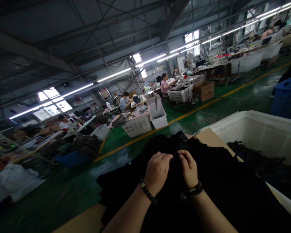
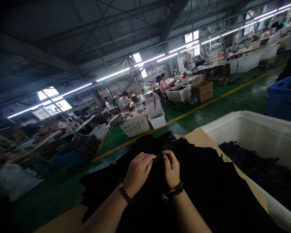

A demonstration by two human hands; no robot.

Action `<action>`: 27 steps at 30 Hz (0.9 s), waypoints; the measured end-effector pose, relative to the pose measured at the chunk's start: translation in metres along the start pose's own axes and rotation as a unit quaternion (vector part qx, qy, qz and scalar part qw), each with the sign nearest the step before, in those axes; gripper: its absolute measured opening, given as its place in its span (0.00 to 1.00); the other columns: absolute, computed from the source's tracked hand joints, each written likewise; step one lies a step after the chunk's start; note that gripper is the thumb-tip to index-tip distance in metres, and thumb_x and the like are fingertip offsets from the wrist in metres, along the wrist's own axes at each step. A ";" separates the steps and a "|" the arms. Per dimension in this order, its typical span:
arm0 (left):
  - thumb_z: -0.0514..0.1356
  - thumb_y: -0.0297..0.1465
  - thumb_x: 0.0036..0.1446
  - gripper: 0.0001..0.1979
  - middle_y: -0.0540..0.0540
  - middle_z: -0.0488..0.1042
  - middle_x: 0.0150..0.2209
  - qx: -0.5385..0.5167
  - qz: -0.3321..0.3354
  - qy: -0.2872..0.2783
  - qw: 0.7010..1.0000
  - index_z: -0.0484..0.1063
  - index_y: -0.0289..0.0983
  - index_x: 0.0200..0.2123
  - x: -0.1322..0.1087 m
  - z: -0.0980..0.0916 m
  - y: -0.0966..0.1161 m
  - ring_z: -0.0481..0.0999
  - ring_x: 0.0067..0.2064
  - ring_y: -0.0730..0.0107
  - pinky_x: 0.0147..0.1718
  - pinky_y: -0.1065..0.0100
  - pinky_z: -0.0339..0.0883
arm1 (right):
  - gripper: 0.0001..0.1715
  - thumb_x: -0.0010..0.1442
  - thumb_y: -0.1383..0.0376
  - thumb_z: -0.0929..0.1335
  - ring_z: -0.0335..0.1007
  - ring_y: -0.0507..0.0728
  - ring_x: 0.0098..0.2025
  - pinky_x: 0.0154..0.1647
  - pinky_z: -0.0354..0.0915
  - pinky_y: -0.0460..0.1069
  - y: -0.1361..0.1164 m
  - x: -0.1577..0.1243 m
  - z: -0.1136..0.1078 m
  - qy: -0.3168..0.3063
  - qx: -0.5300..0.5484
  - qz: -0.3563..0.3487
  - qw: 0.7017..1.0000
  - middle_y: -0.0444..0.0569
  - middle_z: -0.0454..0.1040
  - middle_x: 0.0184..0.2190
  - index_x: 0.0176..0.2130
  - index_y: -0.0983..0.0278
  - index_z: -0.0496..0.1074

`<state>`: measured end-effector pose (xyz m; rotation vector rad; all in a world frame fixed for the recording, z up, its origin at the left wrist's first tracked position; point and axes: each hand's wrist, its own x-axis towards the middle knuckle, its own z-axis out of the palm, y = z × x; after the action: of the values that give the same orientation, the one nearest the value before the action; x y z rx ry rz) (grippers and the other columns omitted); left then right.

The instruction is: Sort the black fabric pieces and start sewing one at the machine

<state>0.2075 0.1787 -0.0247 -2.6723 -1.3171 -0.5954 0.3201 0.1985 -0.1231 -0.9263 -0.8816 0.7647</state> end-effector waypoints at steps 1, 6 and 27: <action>0.54 0.18 0.52 0.13 0.49 0.75 0.34 -0.008 0.027 -0.006 1.000 0.70 0.38 0.38 -0.002 -0.001 0.001 0.70 0.36 0.68 0.36 0.64 0.67 | 0.13 0.52 0.57 0.64 0.64 0.54 0.29 0.32 0.62 0.49 0.000 0.000 0.000 -0.003 0.002 0.002 1.000 0.45 0.69 0.26 0.31 0.64 0.69; 0.54 0.21 0.54 0.09 0.49 0.74 0.35 -0.043 0.052 0.015 0.998 0.71 0.38 0.35 -0.009 -0.004 -0.002 0.70 0.36 0.68 0.37 0.64 0.66 | 0.15 0.49 0.56 0.68 0.67 0.55 0.30 0.32 0.63 0.50 0.001 -0.002 0.004 0.014 0.012 0.019 1.000 0.48 0.72 0.28 0.32 0.65 0.69; 0.61 0.19 0.45 0.06 0.47 0.66 0.37 -0.057 -0.174 0.092 0.979 0.70 0.34 0.26 0.001 -0.012 -0.008 0.68 0.37 0.69 0.38 0.66 0.66 | 0.17 0.60 0.63 0.58 0.68 0.55 0.40 0.41 0.65 0.50 -0.040 0.011 -0.005 -0.175 -0.220 -0.137 0.950 0.48 0.70 0.39 0.46 0.60 0.67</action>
<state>0.1981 0.1815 -0.0143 -2.4086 -1.7547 -0.9575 0.3363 0.1904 -0.0854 -1.0429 -1.5032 0.5023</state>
